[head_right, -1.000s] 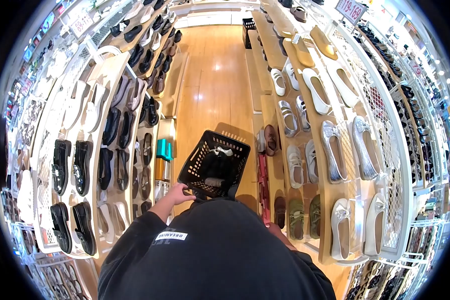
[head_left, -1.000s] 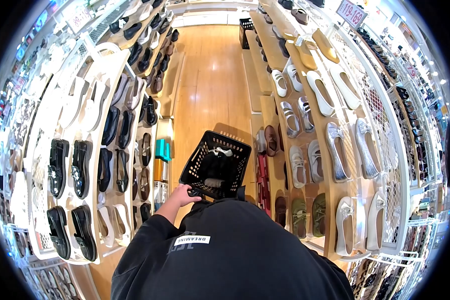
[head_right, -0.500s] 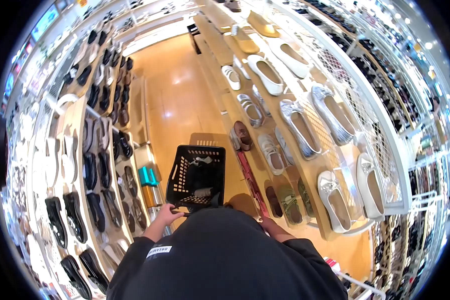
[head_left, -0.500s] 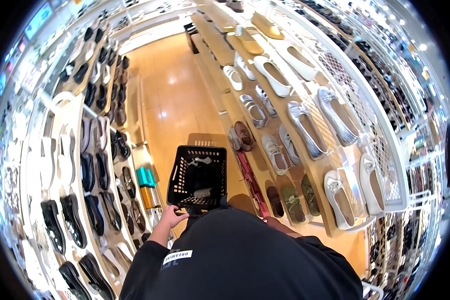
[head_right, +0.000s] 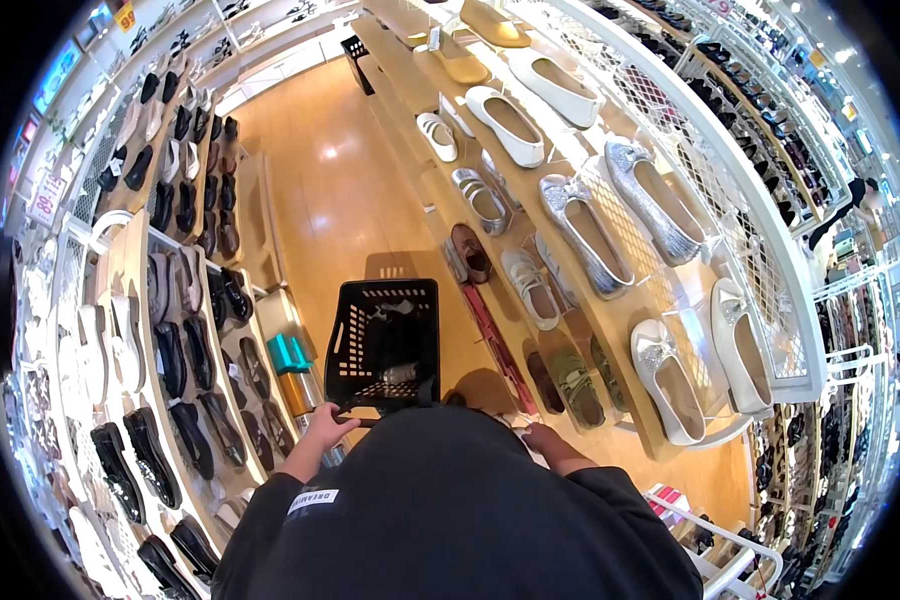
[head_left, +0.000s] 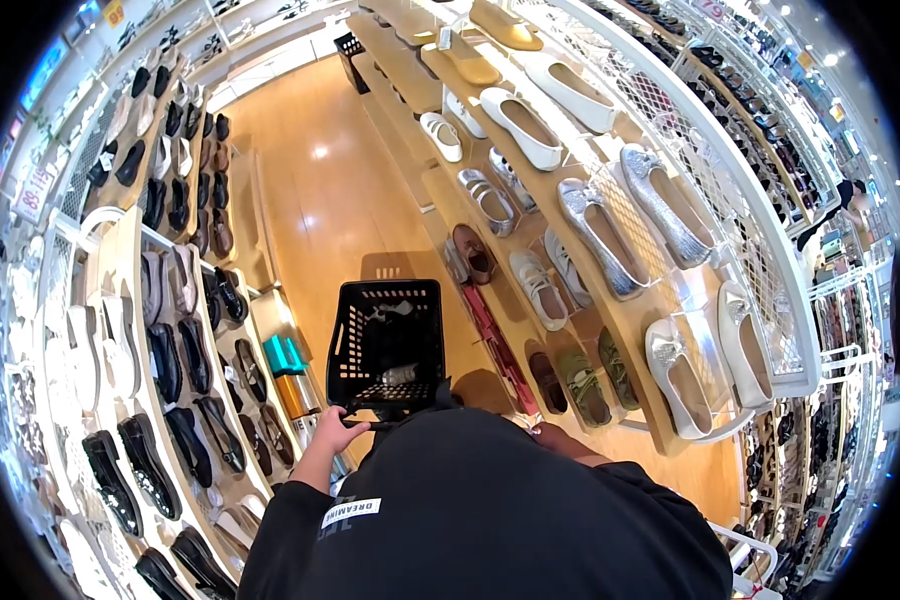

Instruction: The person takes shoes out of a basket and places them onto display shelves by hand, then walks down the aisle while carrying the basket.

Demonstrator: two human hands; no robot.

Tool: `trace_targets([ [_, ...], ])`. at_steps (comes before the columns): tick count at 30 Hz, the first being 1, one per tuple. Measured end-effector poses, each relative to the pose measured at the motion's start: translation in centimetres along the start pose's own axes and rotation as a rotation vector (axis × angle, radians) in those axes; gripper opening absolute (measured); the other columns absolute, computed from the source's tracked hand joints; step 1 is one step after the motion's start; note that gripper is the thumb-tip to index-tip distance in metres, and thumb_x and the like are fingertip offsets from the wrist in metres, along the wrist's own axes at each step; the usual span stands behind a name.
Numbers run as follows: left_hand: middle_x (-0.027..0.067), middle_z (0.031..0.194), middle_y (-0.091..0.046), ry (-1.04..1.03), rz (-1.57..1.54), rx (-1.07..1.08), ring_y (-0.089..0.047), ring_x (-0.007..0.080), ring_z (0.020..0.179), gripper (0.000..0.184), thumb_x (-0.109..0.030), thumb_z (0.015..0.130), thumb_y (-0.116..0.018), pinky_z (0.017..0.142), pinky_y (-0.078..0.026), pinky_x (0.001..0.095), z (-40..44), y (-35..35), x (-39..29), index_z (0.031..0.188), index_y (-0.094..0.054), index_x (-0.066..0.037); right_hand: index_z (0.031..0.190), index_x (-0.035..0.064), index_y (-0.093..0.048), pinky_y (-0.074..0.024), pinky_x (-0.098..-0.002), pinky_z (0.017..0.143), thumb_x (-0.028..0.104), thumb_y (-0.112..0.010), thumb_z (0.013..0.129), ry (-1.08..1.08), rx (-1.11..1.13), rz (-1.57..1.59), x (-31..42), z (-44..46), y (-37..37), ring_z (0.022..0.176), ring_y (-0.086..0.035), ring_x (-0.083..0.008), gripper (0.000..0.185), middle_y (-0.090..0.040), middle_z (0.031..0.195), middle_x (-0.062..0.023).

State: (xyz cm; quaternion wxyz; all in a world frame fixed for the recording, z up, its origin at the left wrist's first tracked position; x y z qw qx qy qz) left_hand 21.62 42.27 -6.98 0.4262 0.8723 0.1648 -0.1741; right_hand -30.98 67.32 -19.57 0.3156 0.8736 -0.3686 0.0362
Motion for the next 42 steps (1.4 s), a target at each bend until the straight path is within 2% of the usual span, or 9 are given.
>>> trace_targets([
  [4, 0.0242, 0.129, -0.064, 0.033, -0.009, 0.013, -0.062, 0.0383, 0.123, 0.08, -0.053, 0.078, -0.089, 0.106, -0.051, 0.0418, 0.5, 0.5, 0.5, 0.129, -0.062, 0.003, 0.109, 0.0026, -0.077, -0.0571, -0.0469, 0.092, 0.034, -0.065, 0.087, 0.007, -0.022, 0.06, 2.6, -1.3, 1.5, 0.103, -0.074, -0.0401, 0.04, -0.075, 0.108, -0.0242],
  [12, 0.0241, 0.134, -0.063, 0.039, -0.019, 0.033, -0.061, 0.0378, 0.127, 0.083, -0.052, 0.078, -0.088, 0.11, -0.049, 0.0427, 1.1, 2.5, 0.3, 0.134, -0.059, 0.002, 0.135, 0.0052, -0.068, -0.0506, -0.0439, 0.107, 0.039, -0.067, 0.093, -0.032, 0.027, 0.032, 5.0, -0.8, 2.1, 0.126, -0.065, -0.0379, 0.053, -0.069, 0.135, -0.0203],
  [25, 0.0208, 0.144, -0.056, 0.024, -0.06, 0.055, -0.054, 0.0381, 0.136, 0.095, -0.064, 0.074, -0.087, 0.114, -0.046, 0.0445, 5.7, 4.2, -0.4, 0.14, -0.059, -0.002, 0.141, 0.0062, -0.064, -0.0492, -0.0453, 0.109, 0.036, -0.065, 0.096, -0.064, -0.012, 0.104, 9.0, 0.3, 1.4, 0.129, -0.062, -0.0395, 0.054, -0.065, 0.139, -0.0228],
  [26, 0.0231, 0.138, -0.059, -0.02, -0.063, 0.008, -0.058, 0.0381, 0.131, 0.093, -0.061, 0.075, -0.087, 0.111, -0.048, 0.0428, 6.0, 4.3, -0.6, 0.137, -0.059, 0.002, 0.141, 0.0064, -0.063, -0.0489, -0.0458, 0.109, 0.037, -0.065, 0.096, -0.059, 0.016, 0.083, 9.2, 0.9, 1.1, 0.13, -0.062, -0.0399, 0.054, -0.065, 0.139, -0.0233],
  [29, 0.0232, 0.138, -0.059, -0.035, -0.051, 0.035, -0.058, 0.039, 0.131, 0.091, -0.062, 0.077, -0.085, 0.111, -0.048, 0.0433, 6.5, 4.5, -1.1, 0.138, -0.06, 0.001, 0.143, 0.0082, -0.059, -0.0481, -0.0473, 0.109, 0.042, -0.069, 0.095, -0.062, -0.004, -0.037, 13.4, 2.1, 2.5, 0.132, -0.06, -0.0406, 0.059, -0.062, 0.141, -0.025],
  [33, 0.0229, 0.139, -0.057, -0.1, -0.071, 0.125, -0.057, 0.0381, 0.132, 0.083, -0.06, 0.082, -0.082, 0.111, -0.048, 0.0437, 8.0, 3.9, -0.5, 0.137, -0.061, -0.001, 0.155, 0.0102, -0.045, -0.0429, -0.0446, 0.117, 0.038, -0.086, 0.082, 0.343, -0.277, -0.136, 24.8, 2.6, 5.3, 0.139, -0.053, -0.04, 0.088, -0.057, 0.147, -0.0234],
  [35, 0.0227, 0.14, -0.056, -0.115, -0.044, 0.168, -0.057, 0.0372, 0.132, 0.077, -0.058, 0.087, -0.079, 0.111, -0.048, 0.0432, 8.3, 4.1, -0.4, 0.136, -0.061, -0.001, 0.159, 0.012, -0.039, -0.0418, -0.045, 0.119, 0.038, -0.088, 0.08, 0.366, -0.174, 0.004, 32.8, -0.1, 6.7, 0.144, -0.049, -0.0394, 0.096, -0.05, 0.155, -0.0244],
  [39, 0.0224, 0.144, -0.056, -0.103, -0.009, 0.241, -0.058, 0.0365, 0.132, 0.08, -0.058, 0.088, -0.078, 0.111, -0.048, 0.0423, 8.4, 4.4, -0.9, 0.139, -0.06, 0.001, 0.157, 0.0198, -0.045, -0.0461, -0.0447, 0.115, 0.037, -0.086, 0.08, 0.36, -0.071, -0.095, 39.7, 1.1, 4.3, 0.138, -0.054, -0.042, 0.089, -0.051, 0.152, -0.0274],
  [42, 0.0217, 0.144, -0.057, -0.111, 0.019, 0.3, -0.059, 0.0356, 0.132, 0.079, -0.058, 0.089, -0.076, 0.111, -0.048, 0.0422, 8.7, 4.7, -1.3, 0.14, -0.06, 0.001, 0.152, 0.0109, -0.051, -0.0457, -0.0456, 0.115, 0.041, -0.085, 0.081, 0.378, -0.041, -0.172, 40.7, 4.6, 0.3, 0.139, -0.052, -0.0426, 0.085, -0.062, 0.141, -0.0245],
])
Point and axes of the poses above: each hand's wrist, its own z-axis towards the middle knuckle, its own y-axis out of the back of the hand, x = y × z, the point moved 10 cm from there along z, towards the middle knuckle
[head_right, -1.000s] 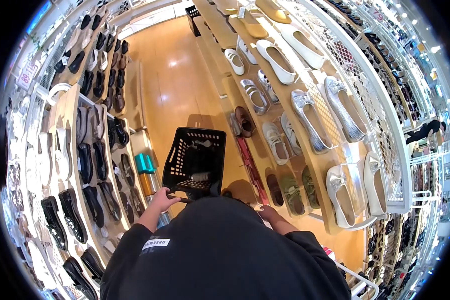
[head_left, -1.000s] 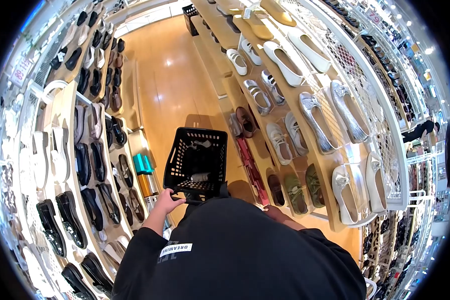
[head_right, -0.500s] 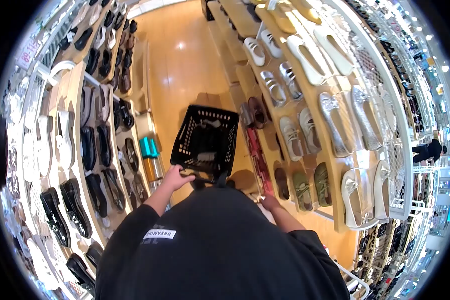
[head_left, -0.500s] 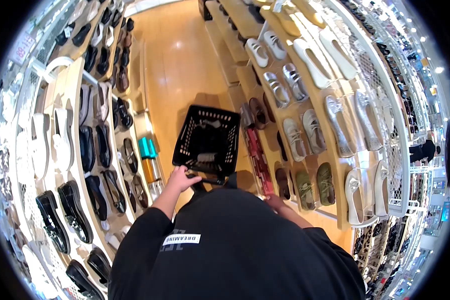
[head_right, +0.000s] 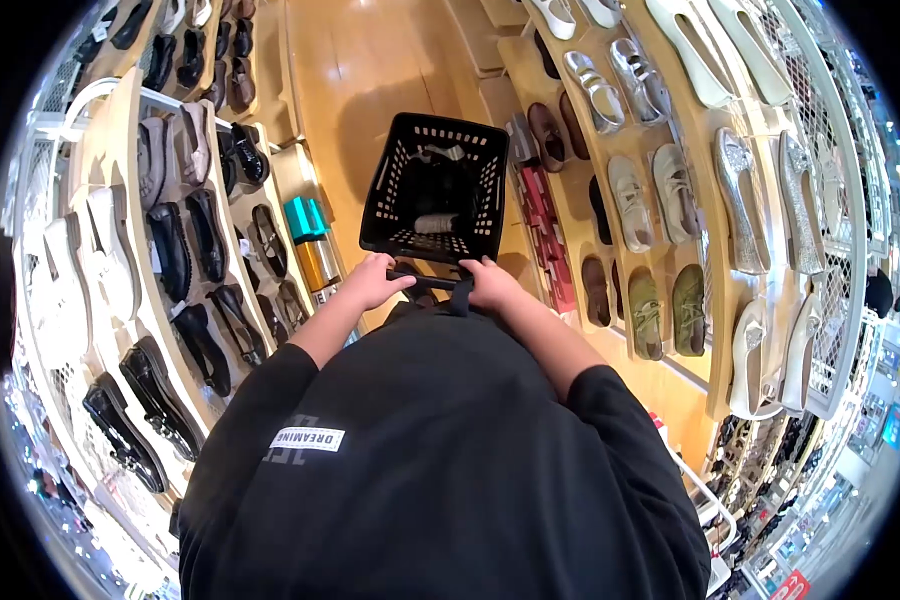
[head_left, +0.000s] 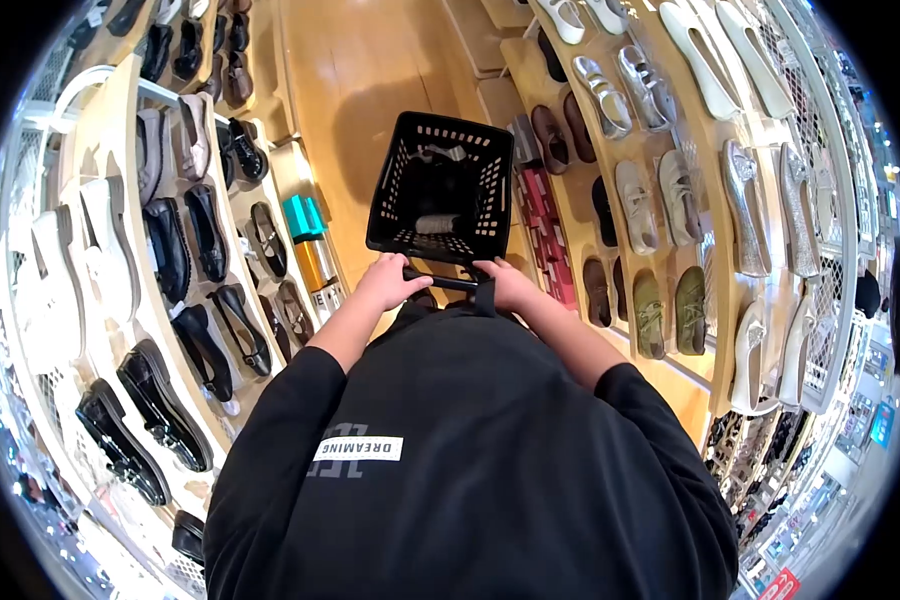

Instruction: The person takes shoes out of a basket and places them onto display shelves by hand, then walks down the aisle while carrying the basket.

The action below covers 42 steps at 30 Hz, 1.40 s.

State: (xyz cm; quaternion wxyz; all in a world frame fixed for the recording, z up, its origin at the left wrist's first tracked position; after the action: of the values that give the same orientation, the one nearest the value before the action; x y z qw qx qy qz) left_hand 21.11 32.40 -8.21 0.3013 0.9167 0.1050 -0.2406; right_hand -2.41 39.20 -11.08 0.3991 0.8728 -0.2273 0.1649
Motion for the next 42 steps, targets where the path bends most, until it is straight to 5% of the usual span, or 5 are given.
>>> trace_targets([
  [11, 0.0184, 0.133, -0.065, -0.221, 0.091, -0.003, -0.063, 0.0367, 0.122, 0.068, -0.053, 0.085, -0.081, 0.108, -0.051, 0.0433, 2.1, -0.6, 0.3, 0.132, -0.068, -0.005, 0.145, 0.019, -0.065, -0.0533, -0.0406, 0.106, 0.012, -0.063, 0.087, -0.166, 0.25, -0.226, 1.3, 1.4, -2.4, 0.125, -0.066, -0.0323, 0.058, -0.071, 0.132, -0.0151],
  [14, 0.0163, 0.136, -0.064, -0.171, 0.238, 0.184, -0.061, 0.0369, 0.126, 0.063, -0.042, 0.081, -0.085, 0.11, -0.05, 0.0425, 3.9, -2.8, 1.3, 0.135, -0.069, -0.014, 0.146, 0.0175, -0.064, -0.0484, -0.0405, 0.112, 0.041, -0.068, 0.092, -0.141, 0.317, -0.286, 0.2, 1.9, -3.2, 0.131, -0.062, -0.0355, 0.059, -0.066, 0.14, -0.0193],
  [16, 0.0145, 0.138, -0.064, -0.259, 0.344, 0.165, -0.058, 0.036, 0.13, 0.063, -0.038, 0.079, -0.087, 0.112, -0.049, 0.0422, 4.5, -3.5, 1.0, 0.138, -0.07, -0.022, 0.145, 0.0228, -0.065, -0.0489, -0.0401, 0.112, 0.034, -0.068, 0.092, -0.165, 0.352, -0.294, 0.1, 2.0, -3.3, 0.133, -0.06, -0.0345, 0.054, -0.063, 0.145, -0.0179],
  [21, 0.015, 0.142, -0.061, -0.245, 0.322, 0.274, -0.056, 0.0338, 0.133, 0.052, -0.014, 0.092, -0.058, 0.115, -0.046, 0.0406, 4.7, -5.3, 1.0, 0.143, -0.067, -0.023, 0.135, 0.0243, -0.071, -0.0529, -0.0411, 0.106, 0.022, -0.071, 0.087, -0.147, 0.387, -0.428, 0.6, 1.6, -1.6, 0.125, -0.065, -0.0324, 0.048, -0.067, 0.137, -0.0133],
  [42, 0.0185, 0.135, -0.064, -0.285, 0.201, 0.237, -0.058, 0.0357, 0.129, 0.044, -0.016, 0.094, -0.063, 0.112, -0.048, 0.0421, 5.8, -5.8, -0.8, 0.137, -0.069, -0.018, 0.129, 0.0215, -0.074, -0.0558, -0.0438, 0.099, 0.013, -0.067, 0.086, -0.168, 0.417, -0.449, -1.9, 3.7, 0.7, 0.118, -0.067, -0.0341, 0.044, -0.069, 0.127, -0.0123],
])
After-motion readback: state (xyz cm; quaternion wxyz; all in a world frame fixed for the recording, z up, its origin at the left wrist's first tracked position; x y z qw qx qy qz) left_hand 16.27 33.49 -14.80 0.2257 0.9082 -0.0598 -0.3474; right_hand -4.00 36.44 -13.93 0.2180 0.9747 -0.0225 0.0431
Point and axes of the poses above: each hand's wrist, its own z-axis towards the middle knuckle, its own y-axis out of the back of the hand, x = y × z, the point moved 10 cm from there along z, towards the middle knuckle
